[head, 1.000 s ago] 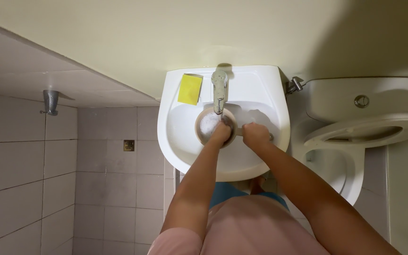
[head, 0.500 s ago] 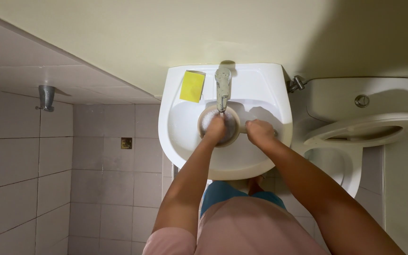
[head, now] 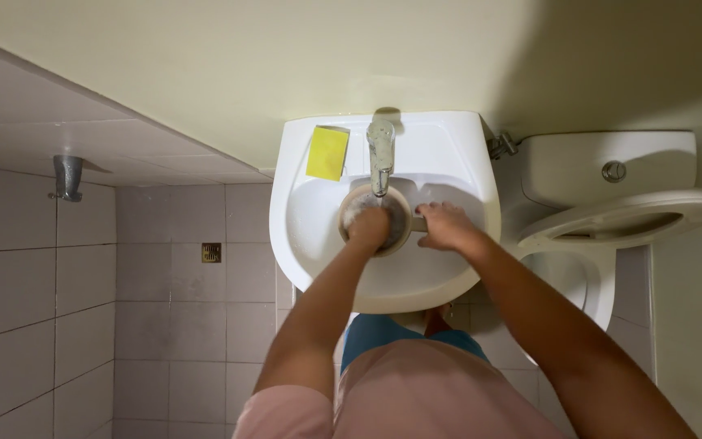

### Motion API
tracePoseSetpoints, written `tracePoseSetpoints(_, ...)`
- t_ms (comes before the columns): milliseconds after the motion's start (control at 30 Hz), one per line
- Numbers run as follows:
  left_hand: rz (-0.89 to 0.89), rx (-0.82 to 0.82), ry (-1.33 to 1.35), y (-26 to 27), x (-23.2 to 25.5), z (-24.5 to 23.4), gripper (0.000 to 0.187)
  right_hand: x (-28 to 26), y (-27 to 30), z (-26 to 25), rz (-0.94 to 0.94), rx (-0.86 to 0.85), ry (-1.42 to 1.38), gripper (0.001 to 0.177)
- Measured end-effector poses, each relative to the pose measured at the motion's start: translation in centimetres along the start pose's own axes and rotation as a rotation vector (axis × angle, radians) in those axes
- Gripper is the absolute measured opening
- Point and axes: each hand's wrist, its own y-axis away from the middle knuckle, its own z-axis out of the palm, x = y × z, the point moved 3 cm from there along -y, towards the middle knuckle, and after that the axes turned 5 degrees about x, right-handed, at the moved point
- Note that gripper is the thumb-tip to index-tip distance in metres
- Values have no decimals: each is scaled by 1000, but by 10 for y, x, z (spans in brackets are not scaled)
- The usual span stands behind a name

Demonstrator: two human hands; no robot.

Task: The recorder cleans a bathroom sink and faucet using a sponge and soap.

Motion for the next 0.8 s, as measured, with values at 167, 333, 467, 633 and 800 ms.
tracePoseSetpoints(167,107,57,-38,-13,-20,12,26,-11,-16,-32,27,244,-475,48)
tracePoseSetpoints(333,117,89,-77,2,-13,0,26,-63,-38,-96,337,113,-1338,33)
tracePoseSetpoints(467,25,1,-78,11,-3,-12,26,-77,-54,-95,438,-95,-1557,28)
tracePoseSetpoints(633,-35,-58,-43,19,-4,-6,26,-85,-57,-94,479,-92,-1609,25)
tracePoseSetpoints(800,-3,-130,-76,23,-5,5,28,-86,-61,-96,532,-68,-1605,28)
